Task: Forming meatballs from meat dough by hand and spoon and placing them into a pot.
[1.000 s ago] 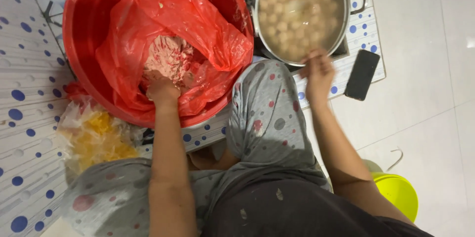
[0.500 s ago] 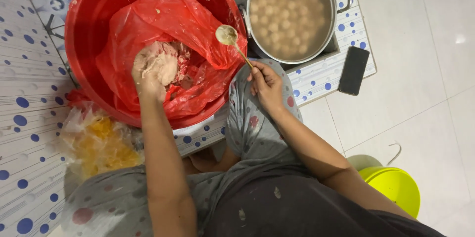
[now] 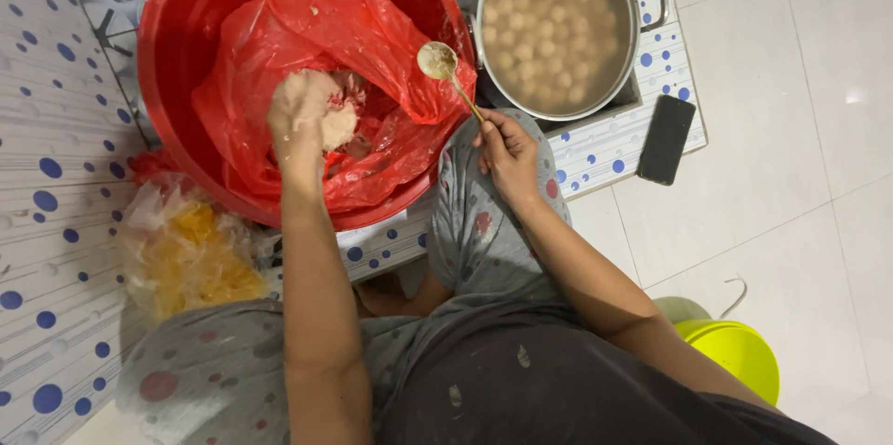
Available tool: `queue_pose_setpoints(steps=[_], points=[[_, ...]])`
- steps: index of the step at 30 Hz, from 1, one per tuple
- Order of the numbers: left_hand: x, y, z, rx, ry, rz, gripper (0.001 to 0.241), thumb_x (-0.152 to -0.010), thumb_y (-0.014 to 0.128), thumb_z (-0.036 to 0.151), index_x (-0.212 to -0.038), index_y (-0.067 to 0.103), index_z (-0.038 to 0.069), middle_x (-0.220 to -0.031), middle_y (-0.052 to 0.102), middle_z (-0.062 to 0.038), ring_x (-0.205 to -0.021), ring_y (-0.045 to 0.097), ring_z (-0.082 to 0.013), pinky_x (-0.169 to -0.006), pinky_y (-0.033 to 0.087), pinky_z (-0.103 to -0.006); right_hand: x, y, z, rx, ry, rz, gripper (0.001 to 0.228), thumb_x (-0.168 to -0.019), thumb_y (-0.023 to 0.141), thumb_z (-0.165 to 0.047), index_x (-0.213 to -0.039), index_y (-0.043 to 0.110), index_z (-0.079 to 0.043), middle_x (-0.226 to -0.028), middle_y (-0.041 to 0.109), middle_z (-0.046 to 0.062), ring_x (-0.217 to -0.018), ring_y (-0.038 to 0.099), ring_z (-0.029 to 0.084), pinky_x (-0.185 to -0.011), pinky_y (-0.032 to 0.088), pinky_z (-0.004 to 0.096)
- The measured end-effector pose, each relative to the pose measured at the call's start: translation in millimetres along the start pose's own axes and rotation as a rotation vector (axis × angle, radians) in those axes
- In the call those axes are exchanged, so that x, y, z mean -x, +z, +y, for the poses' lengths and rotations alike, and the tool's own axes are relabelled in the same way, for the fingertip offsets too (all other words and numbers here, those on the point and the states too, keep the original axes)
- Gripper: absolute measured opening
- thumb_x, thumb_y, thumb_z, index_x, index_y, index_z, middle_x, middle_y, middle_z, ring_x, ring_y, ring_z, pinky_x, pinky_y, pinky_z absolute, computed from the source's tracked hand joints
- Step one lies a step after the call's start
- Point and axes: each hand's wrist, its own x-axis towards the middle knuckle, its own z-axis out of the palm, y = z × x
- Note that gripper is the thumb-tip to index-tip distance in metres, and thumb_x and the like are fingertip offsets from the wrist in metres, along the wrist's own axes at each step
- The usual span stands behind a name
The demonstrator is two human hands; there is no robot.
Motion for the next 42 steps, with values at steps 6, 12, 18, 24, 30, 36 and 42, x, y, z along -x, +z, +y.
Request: queue_pose_setpoints(steps=[6, 12, 18, 24, 30, 36, 42], points=[[3, 7, -6, 0.133, -0.046, -0.009, 0.013, -0.088, 0.075, 0.011, -0.1, 0.071, 0.008, -0.083, 0.067, -0.006, -0.073, 0.07, -0.0128, -0.065, 0.066, -0.0285, -2, -1, 7, -0.013, 0.009, 0.014, 0.023, -0.105, 0.055, -0.003, -0.123, 0.068, 0.004, -0.07, 0.064, 0.015, -0.037, 0.043, 0.008, -0.034, 0.046, 0.025], [-19, 15, -49, 0.105, 0.063, -0.153, 0.032, -0.076, 0.092, -0.004, -0.101, 0.074, 0.001, -0.074, 0.067, -0.002, -0.069, 0.07, -0.0107, -0.064, 0.065, -0.0283, -6, -9, 18, 0.026, -0.027, -0.048, 0.024, -0.107, 0.053, -0.004, -0.125, 0.066, 0.005, -0.073, 0.064, 0.016, -0.039, 0.047, 0.009, -0.035, 0.047, 0.026], [10, 10, 35, -0.001, 0.245, -0.044, 0.035, -0.064, 0.102, 0.003, -0.071, 0.068, 0.009, -0.058, 0.059, -0.003, -0.053, 0.057, -0.0098, -0.05, 0.054, -0.0262, -1, 0, -1, 0.03, -0.037, -0.047, 0.024, -0.108, 0.054, -0.005, -0.126, 0.065, 0.006, -0.074, 0.062, 0.015, -0.04, 0.046, 0.009, -0.037, 0.046, 0.026], [32, 9, 72, 0.068, 0.107, -0.223, 0.039, -0.098, 0.057, 0.049, -0.07, 0.047, 0.024, -0.07, 0.041, 0.01, -0.07, 0.044, -0.0052, -0.07, 0.038, -0.0278, 2, 2, -13, 0.027, 0.028, -0.069, 0.025, -0.108, 0.055, -0.009, -0.127, 0.064, 0.004, -0.078, 0.061, 0.009, -0.043, 0.038, 0.007, -0.042, 0.044, 0.022], [24, 15, 46, 0.464, 0.044, -0.346, 0.022, -0.087, 0.061, -0.021, -0.098, 0.068, -0.003, -0.103, 0.072, -0.019, -0.1, 0.073, -0.0298, -0.103, 0.062, -0.0455, 3, 3, -14, 0.049, 0.006, -0.078, 0.024, -0.109, 0.054, -0.008, -0.128, 0.063, 0.004, -0.078, 0.062, 0.01, -0.043, 0.038, 0.007, -0.042, 0.045, 0.023], [34, 14, 69, -0.002, 0.115, -0.192, 0.045, -0.084, 0.086, 0.01, -0.062, 0.047, 0.013, -0.057, 0.054, 0.0, -0.056, 0.054, -0.0095, -0.049, 0.053, -0.0279, 3, 4, -16, 0.064, 0.019, -0.064, 0.024, -0.109, 0.054, -0.009, -0.127, 0.064, 0.004, -0.078, 0.061, 0.009, -0.044, 0.039, 0.007, -0.043, 0.046, 0.023], [27, 13, 71, 0.25, 0.368, -0.492, 0.034, -0.105, 0.044, 0.018, -0.071, 0.041, 0.019, -0.068, 0.041, 0.003, -0.066, 0.041, -0.0121, -0.072, 0.04, -0.0303, 2, 2, -14, 0.049, 0.007, -0.078, 0.024, -0.109, 0.055, -0.01, -0.127, 0.063, 0.004, -0.079, 0.062, 0.01, -0.043, 0.039, 0.007, -0.043, 0.045, 0.023]])
